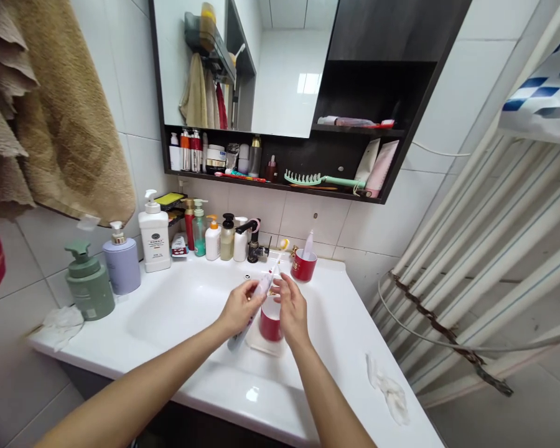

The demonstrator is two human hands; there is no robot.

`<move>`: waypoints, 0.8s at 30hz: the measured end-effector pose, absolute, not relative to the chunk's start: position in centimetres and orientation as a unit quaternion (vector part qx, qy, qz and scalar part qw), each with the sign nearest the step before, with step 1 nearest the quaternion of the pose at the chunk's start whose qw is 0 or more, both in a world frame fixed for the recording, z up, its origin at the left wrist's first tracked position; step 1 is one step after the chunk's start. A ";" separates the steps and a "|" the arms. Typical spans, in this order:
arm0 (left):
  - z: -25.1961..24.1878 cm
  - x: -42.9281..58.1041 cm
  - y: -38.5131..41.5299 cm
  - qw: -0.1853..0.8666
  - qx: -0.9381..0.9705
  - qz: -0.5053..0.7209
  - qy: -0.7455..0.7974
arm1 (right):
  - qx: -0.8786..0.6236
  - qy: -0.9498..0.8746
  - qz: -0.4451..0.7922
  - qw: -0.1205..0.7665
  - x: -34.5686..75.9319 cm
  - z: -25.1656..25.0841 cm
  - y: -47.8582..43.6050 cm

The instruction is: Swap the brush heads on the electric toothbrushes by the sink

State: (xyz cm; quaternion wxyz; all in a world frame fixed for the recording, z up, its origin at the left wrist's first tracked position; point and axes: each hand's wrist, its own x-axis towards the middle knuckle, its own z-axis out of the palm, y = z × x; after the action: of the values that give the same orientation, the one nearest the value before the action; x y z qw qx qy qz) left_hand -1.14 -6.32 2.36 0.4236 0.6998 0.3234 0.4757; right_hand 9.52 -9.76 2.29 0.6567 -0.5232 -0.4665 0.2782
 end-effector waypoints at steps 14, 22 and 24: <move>-1.4 -1.6 -11.1 0.697 0.540 0.368 0.294 | -0.438 -0.299 0.458 0.713 7.3 2.2 -10.3; -0.8 -0.9 -12.3 0.692 0.525 0.366 0.332 | -0.394 -0.278 0.485 0.730 7.0 2.4 -10.3; -0.5 -0.9 -12.4 0.671 0.536 0.380 0.345 | -0.394 -0.272 0.484 0.732 6.9 2.5 -10.5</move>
State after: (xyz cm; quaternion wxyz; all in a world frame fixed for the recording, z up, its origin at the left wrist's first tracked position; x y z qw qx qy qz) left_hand -0.94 -12.42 -0.47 0.6706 0.5361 0.3446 0.3796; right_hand 6.87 -10.46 2.48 0.7324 -0.3936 -0.2724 0.4842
